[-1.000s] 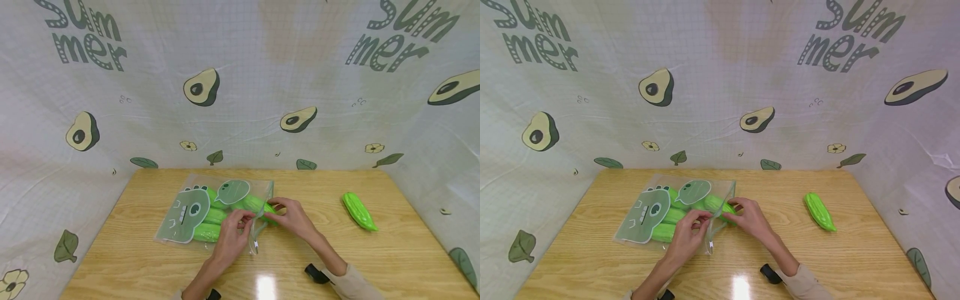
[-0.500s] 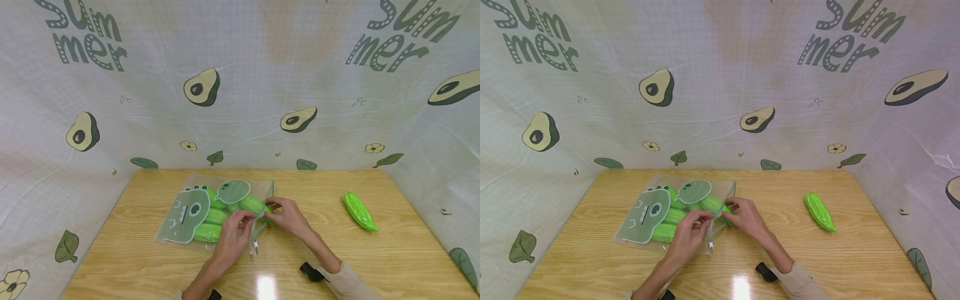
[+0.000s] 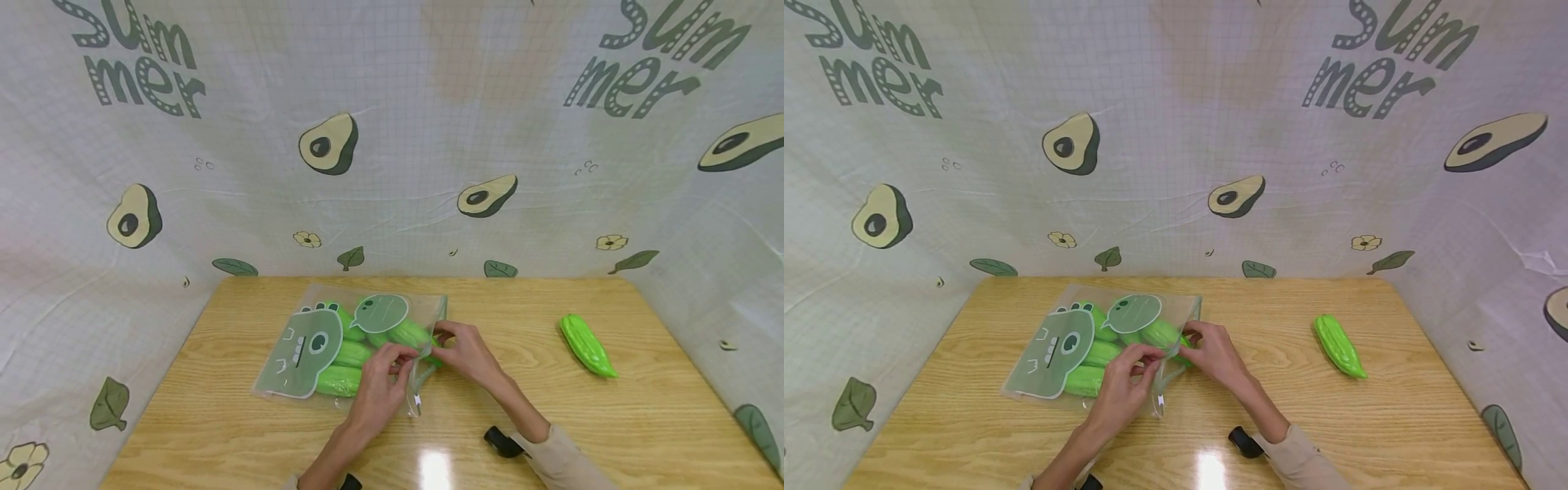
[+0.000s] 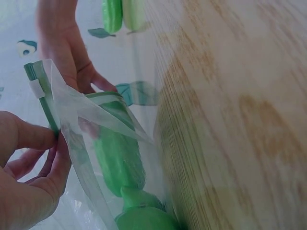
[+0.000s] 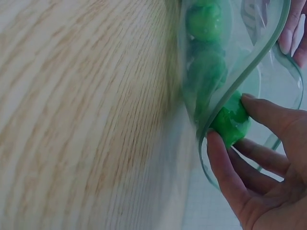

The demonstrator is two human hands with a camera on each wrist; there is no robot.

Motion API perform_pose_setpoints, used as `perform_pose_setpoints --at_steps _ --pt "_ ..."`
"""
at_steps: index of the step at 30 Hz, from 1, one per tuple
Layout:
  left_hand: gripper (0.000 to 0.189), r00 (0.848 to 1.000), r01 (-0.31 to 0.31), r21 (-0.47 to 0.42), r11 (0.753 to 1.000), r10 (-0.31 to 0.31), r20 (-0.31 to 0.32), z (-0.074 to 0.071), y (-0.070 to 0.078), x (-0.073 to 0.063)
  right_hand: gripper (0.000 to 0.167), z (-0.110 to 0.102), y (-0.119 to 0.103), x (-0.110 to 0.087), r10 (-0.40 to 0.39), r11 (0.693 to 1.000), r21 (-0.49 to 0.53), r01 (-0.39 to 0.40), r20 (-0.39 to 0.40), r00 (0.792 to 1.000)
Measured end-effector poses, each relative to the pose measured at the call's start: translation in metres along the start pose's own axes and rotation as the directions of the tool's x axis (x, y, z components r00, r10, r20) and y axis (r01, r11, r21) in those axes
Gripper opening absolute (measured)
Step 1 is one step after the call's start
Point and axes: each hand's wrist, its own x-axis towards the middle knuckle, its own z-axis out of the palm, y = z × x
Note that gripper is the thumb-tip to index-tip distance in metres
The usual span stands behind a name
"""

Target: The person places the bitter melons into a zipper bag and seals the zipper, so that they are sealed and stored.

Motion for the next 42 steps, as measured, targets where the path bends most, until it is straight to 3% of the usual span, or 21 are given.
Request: perform_pose_setpoints --at_steps 13,22,33,42 --pt "0.019 1.000 0.000 0.005 1.000 0.000 0.002 0.000 0.000 0.000 0.017 0.006 -0.004 0.005 0.115 0.992 0.063 -0.112 -0.032 0.993" --pt "0.020 1.000 0.009 0.008 1.000 -0.009 0.009 0.000 -0.001 0.000 0.028 0.008 -0.005 0.004 0.071 0.997 0.027 -0.070 -0.018 0.997" --pt "0.020 1.000 0.001 0.013 1.000 -0.001 0.007 0.000 -0.001 -0.001 0.021 0.010 -0.001 0.006 0.009 1.000 -0.004 -0.009 -0.008 1.000" --pt "0.020 1.000 -0.004 0.022 1.000 0.004 -0.002 0.001 -0.002 -0.001 0.021 0.013 0.000 0.008 0.015 1.000 -0.013 -0.015 -0.009 1.000"
